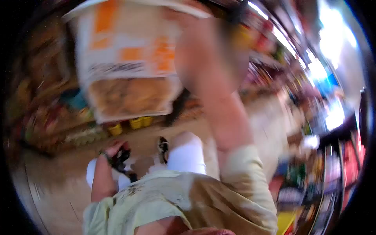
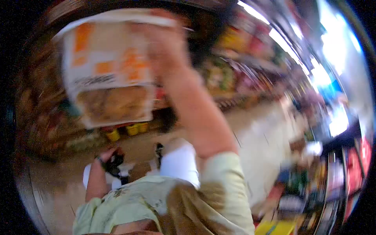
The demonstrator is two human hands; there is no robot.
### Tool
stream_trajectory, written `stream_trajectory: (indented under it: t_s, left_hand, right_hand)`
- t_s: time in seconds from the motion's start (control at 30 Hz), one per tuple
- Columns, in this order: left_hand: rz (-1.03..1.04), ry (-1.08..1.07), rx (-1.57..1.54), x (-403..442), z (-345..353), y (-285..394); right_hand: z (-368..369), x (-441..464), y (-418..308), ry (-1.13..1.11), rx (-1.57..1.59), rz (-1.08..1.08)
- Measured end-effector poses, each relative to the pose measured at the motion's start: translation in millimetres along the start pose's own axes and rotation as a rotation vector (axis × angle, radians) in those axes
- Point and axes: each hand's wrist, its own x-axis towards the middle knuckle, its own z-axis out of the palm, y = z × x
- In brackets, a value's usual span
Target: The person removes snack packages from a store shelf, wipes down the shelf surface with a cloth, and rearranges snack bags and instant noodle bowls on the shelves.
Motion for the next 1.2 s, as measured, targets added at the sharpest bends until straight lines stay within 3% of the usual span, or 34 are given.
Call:
stream_trajectory:
  t_s: [0.03, 0.07, 0.1, 0.13, 0.17, 0.23, 0.37, 0.47, 0.53, 0.6, 0.63, 0.67, 0.7, 0.9, 0.97, 1.03, 1.07, 1.2]
  left_hand:
    - [0.098, 0.372, 0.434, -28.4, 29.2, 47.3]
    - [0.101, 0.105, 0.065, -12.8, 18.8, 24.5]
    - [-0.015, 0.385, 0.451, -26.5, 28.8, 46.3]
    - [0.025, 0.239, 0.267, -22.6, 23.8, 34.6]
    - [0.027, 0.275, 0.235, -29.0, 27.1, 35.7]
    - [0.013, 0.299, 0.462, -43.1, 33.8, 52.4]
    - [-0.048, 0.214, 0.359, -69.6, 39.2, 76.7]
    - [-0.040, 0.278, 0.298, -49.2, 37.8, 38.6]
    - [-0.032, 0.341, 0.260, -55.2, 40.8, 45.8]
    - [-0.066, 0.247, 0.592, -64.3, 41.5, 60.9]
    - [-0.072, 0.249, 0.589, -60.3, 39.6, 54.1]
    - [-0.057, 0.255, 0.560, -53.8, 39.3, 41.2]
    - [-0.040, 0.262, 0.537, -48.9, 37.8, 35.3]
    - [-0.038, 0.153, 0.527, -49.7, 42.3, 38.6]
    - [-0.130, 0.163, 0.583, -52.0, 43.7, 44.0]
    - [-0.079, 0.234, 0.691, -50.8, 46.8, 42.2]
    - [-0.105, 0.199, 0.694, -51.6, 47.2, 47.0]
    - [-0.128, 0.167, 0.694, -47.1, 44.8, 45.4]
  right_hand:
    - [8.1, 6.1, -0.8, -0.027, -0.002, -0.041]
    - [12.7, 10.4, -2.9, -0.021, 0.035, -0.054]
    - [8.6, 30.3, 5.7, 0.017, 0.022, -0.001]
    - [4.3, 43.3, 10.7, -0.046, 0.017, -0.008]
    - [12.4, 47.3, 10.5, -0.036, 0.052, 0.053]
    - [22.6, 55.2, 22.2, -0.025, 0.033, 0.067]
    - [29.9, 74.6, 52.3, 0.034, 0.062, 0.150]
    - [26.7, 86.2, 71.0, -0.085, 0.093, 0.196]
    - [31.2, 86.8, 84.7, 0.081, -0.031, 0.190]
    - [28.9, 93.4, 95.8, 0.126, -0.037, 0.216]
    - [25.5, 98.6, 102.9, 0.174, -0.045, 0.237]
    - [14.9, 107.1, 107.7, 0.028, 0.044, 0.253]
    - [16.5, 113.3, 109.3, 0.028, 0.048, 0.255]
    - [12.4, 157.2, 131.5, 0.053, -0.049, 0.107]
    - [8.1, 169.0, 137.4, 0.101, -0.048, 0.134]
    - [-7.7, 191.6, 147.3, -0.038, -0.010, 0.007]
    - [-19.7, 205.2, 148.8, -0.011, -0.103, 0.118]
    - [-17.6, 188.8, 155.5, -0.094, -0.107, 0.049]
